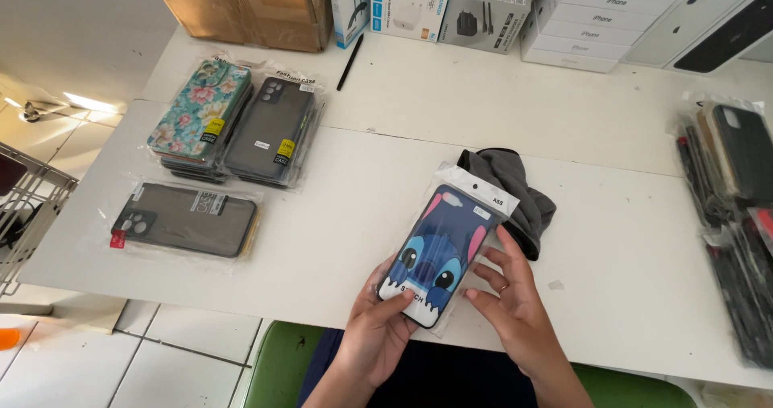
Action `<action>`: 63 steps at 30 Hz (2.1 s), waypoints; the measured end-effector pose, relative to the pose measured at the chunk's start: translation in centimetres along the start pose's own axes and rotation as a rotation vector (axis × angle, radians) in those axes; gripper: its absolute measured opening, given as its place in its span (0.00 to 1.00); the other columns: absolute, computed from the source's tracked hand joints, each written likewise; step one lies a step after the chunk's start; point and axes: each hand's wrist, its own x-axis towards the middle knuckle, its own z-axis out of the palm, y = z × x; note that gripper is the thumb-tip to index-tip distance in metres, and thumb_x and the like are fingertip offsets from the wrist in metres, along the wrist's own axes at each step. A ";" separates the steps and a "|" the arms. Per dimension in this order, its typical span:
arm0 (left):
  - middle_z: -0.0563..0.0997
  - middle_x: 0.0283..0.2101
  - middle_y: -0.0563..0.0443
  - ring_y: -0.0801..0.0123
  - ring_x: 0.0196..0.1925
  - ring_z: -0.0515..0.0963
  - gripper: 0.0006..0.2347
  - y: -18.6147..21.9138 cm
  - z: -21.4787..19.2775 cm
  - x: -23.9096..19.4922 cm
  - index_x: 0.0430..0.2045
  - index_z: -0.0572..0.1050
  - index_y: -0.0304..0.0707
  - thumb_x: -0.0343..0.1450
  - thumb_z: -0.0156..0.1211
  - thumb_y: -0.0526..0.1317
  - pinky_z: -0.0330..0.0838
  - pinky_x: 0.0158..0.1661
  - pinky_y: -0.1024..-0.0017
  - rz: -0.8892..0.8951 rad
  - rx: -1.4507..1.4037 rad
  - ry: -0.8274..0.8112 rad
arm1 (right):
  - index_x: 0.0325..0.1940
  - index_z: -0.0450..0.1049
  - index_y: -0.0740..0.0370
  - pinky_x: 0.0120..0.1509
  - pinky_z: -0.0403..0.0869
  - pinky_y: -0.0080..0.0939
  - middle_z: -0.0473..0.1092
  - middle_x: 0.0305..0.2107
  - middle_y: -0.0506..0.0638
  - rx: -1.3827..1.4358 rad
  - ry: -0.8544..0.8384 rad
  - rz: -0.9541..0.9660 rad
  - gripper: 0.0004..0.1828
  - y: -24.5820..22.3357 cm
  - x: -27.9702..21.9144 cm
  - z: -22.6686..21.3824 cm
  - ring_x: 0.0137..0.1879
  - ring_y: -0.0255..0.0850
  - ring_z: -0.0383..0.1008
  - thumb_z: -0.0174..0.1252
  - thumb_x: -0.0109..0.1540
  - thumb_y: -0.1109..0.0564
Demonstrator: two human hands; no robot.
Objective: A person cleans a smartphone with a cloth and fits it into several different protective cases to check their compatibility and appearance.
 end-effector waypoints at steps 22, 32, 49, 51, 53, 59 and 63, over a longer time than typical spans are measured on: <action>0.80 0.56 0.42 0.64 0.57 0.79 0.26 0.9 -3.0 0.8 0.59 0.71 0.31 0.64 0.70 0.30 0.77 0.54 0.69 0.436 0.615 -0.269 | 0.80 0.48 0.52 0.37 0.80 0.48 0.70 0.54 0.60 0.107 -0.024 -0.082 0.49 -0.7 1.2 0.5 0.47 0.47 0.74 0.57 0.58 0.70; 0.83 0.58 0.47 0.74 0.46 0.83 0.27 6.0 -4.1 -0.3 0.60 0.74 0.43 0.63 0.70 0.34 0.76 0.41 0.79 0.438 0.860 0.052 | 0.68 0.69 0.42 0.64 0.60 0.51 0.65 0.61 0.47 -0.965 0.137 -0.327 0.35 -3.9 6.5 -2.4 0.64 0.43 0.62 0.64 0.56 0.45; 0.75 0.52 0.41 0.48 0.58 0.70 0.31 1.6 -4.0 4.0 0.63 0.68 0.31 0.68 0.71 0.50 0.75 0.48 0.53 1.013 1.889 -0.175 | 0.65 0.71 0.51 0.73 0.62 0.52 0.68 0.64 0.47 -1.011 0.097 -0.472 0.38 1.5 14.5 -8.4 0.70 0.49 0.65 0.56 0.50 0.68; 0.74 0.59 0.46 0.51 0.65 0.67 0.30 1.2 -3.7 4.5 0.55 0.75 0.43 0.64 0.72 0.59 0.70 0.52 0.51 1.165 2.021 -0.021 | 0.64 0.70 0.55 0.69 0.64 0.43 0.68 0.60 0.51 -0.703 0.273 -0.303 0.32 -0.6 13.0 -6.9 0.66 0.46 0.67 0.46 0.56 0.69; 0.72 0.61 0.43 0.49 0.67 0.66 0.28 1.1 -3.5 4.3 0.56 0.75 0.43 0.65 0.71 0.58 0.69 0.54 0.48 1.189 2.020 -0.023 | 0.63 0.70 0.56 0.70 0.64 0.44 0.69 0.59 0.52 -0.686 0.251 -0.396 0.31 0.3 12.2 -7.0 0.65 0.47 0.67 0.48 0.56 0.70; 0.76 0.53 0.42 0.45 0.57 0.74 0.15 1.3 -2.3 1.1 0.46 0.77 0.38 0.73 0.63 0.48 0.72 0.51 0.49 1.368 1.894 -0.277 | 0.55 0.73 0.59 0.73 0.64 0.54 0.70 0.62 0.57 -0.807 -0.213 -0.893 0.29 -0.1 7.4 -3.7 0.69 0.54 0.69 0.48 0.50 0.67; 0.79 0.51 0.37 0.42 0.56 0.75 0.15 -0.2 -4.4 -0.2 0.47 0.79 0.36 0.74 0.62 0.48 0.65 0.61 0.45 1.350 1.857 -0.311 | 0.54 0.75 0.54 0.67 0.64 0.54 0.70 0.62 0.53 -0.845 -0.536 -0.966 0.23 -0.9 4.2 -0.3 0.66 0.53 0.70 0.48 0.57 0.64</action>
